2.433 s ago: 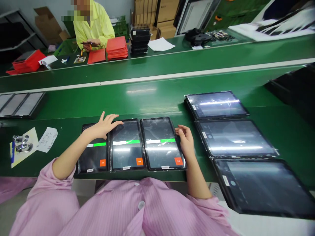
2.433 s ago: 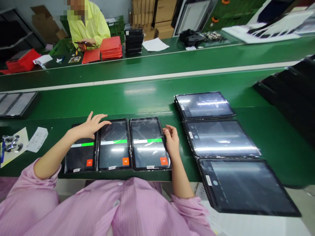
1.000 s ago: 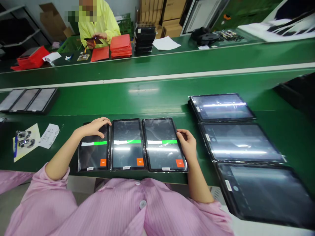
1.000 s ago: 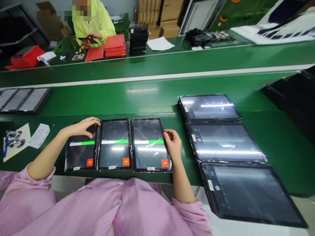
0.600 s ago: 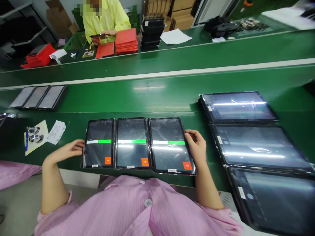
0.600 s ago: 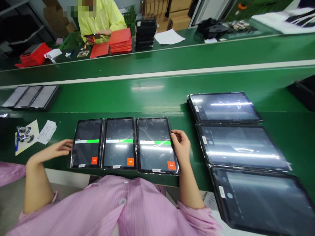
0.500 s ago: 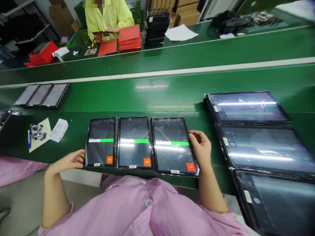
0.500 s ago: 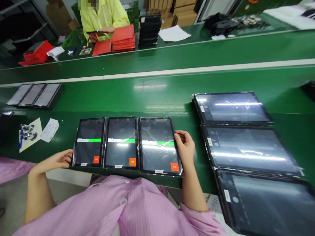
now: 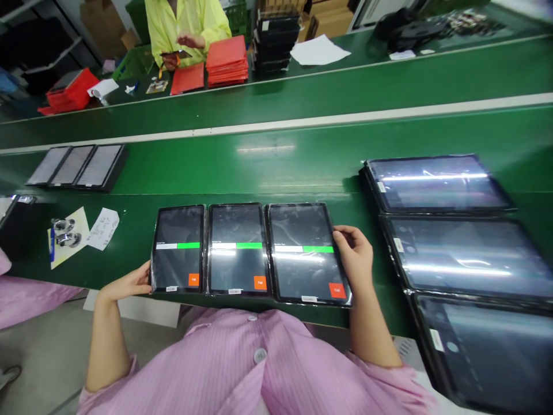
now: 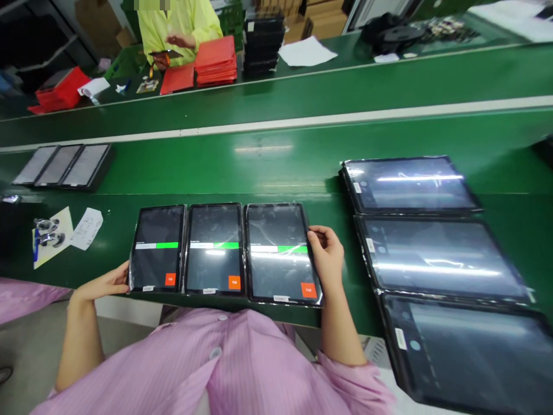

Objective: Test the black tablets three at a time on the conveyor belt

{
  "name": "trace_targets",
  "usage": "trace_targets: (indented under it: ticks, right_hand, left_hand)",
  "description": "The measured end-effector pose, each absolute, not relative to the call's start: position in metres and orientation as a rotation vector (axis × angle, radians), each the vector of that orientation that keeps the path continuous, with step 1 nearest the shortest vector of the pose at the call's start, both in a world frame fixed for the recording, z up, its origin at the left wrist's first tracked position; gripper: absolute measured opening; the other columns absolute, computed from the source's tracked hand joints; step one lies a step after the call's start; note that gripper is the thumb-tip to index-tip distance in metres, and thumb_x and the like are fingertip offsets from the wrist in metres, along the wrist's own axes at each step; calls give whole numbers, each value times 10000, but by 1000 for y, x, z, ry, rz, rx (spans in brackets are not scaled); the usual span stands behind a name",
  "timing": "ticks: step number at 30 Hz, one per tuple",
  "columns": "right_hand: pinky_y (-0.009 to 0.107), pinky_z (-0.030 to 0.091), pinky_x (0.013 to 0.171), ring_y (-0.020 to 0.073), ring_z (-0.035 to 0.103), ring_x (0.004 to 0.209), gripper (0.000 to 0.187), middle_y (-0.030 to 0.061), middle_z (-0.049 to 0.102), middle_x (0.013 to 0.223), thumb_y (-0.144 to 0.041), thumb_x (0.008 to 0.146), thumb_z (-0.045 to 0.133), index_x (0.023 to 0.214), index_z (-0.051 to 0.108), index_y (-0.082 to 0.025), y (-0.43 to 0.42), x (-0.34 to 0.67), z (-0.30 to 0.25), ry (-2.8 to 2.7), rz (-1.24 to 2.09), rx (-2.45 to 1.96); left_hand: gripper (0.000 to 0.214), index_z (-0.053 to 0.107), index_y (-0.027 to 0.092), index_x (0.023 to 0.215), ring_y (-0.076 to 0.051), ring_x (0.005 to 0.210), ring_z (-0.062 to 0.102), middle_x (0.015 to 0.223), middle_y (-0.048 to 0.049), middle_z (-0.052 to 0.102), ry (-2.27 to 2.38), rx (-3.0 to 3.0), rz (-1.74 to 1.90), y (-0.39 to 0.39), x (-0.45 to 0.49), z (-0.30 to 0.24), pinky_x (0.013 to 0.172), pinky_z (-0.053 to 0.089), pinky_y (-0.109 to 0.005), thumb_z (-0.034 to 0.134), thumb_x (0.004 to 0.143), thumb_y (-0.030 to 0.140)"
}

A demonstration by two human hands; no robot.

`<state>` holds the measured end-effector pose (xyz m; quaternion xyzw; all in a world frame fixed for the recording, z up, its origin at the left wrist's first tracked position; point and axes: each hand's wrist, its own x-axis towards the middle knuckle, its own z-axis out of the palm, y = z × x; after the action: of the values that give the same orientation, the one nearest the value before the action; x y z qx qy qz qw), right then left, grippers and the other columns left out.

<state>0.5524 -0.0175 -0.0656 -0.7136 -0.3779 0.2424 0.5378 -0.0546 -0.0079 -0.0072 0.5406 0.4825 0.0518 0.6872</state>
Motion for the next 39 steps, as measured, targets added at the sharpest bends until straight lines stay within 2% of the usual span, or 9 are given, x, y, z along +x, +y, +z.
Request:
trace_targets:
  ticks: [4,15,20,22,25,29,32,35,39]
  right_hand:
    - [370,518,727,233,631,780,301,62,695,841,-485,747,680,892,680,-221,-17,552,-64,-905,579,-1685]
    - [374,526,739,236,643,798,275,62,702,853,-470,764,676,897,674,-230,-17,551,-64,-913,598,-1664]
    - [389,538,769,244,652,825,285,67,707,878,-468,769,674,915,674,-223,-17,551,-62,-909,608,-1659]
    - [396,542,771,248,655,829,300,70,709,883,-473,759,676,921,675,-221,-16,550,-62,-897,623,-1656]
    - [407,542,776,251,654,832,320,74,710,886,-484,747,684,924,678,-218,-16,551,-63,-892,629,-1649]
    - [422,543,796,252,656,840,339,72,712,892,-499,745,692,932,682,-217,-15,553,-66,-899,632,-1635]
    - [428,548,810,255,663,848,345,75,721,902,-508,747,693,931,684,-216,-15,553,-67,-909,636,-1620]
    - [423,553,794,257,666,839,345,76,726,895,-517,746,693,922,683,-220,-15,553,-65,-921,625,-1612]
    - [419,554,782,259,665,834,343,78,727,890,-518,740,692,913,682,-222,-15,551,-63,-918,611,-1613]
  left_hand:
    - [928,230,324,1576,-277,1219,564,1427,-117,510,1034,1202,56,0,-61,-11,1012,485,-416,743,825,509]
    - [824,389,319,1489,-253,995,637,1187,-91,621,1100,1190,50,-2,-59,-10,831,547,-375,768,790,533]
    - [760,522,257,1332,-275,920,666,990,-55,662,1304,1405,-73,16,-61,11,845,561,-443,769,720,632]
    - [740,559,229,1261,-323,1038,652,1068,-89,660,1532,1656,2,36,-51,25,945,532,-497,723,716,701]
    - [658,566,230,1291,-354,1264,547,1301,-135,590,1676,2113,154,71,-8,45,1107,416,-522,613,824,691]
    - [567,472,318,1433,-326,1468,343,1603,-116,351,1261,2456,-27,111,68,54,1212,227,-571,588,923,536]
    - [443,559,315,1307,-330,1534,207,1647,-110,283,1087,2471,-220,130,101,50,1207,113,-660,622,911,503]
    - [329,633,281,1135,-341,1531,216,1594,-117,378,1019,2450,-317,144,110,46,1195,155,-664,674,875,477]
    - [313,653,267,1103,-336,1514,264,1565,-107,425,981,2449,-296,147,106,46,1199,258,-557,727,844,426]
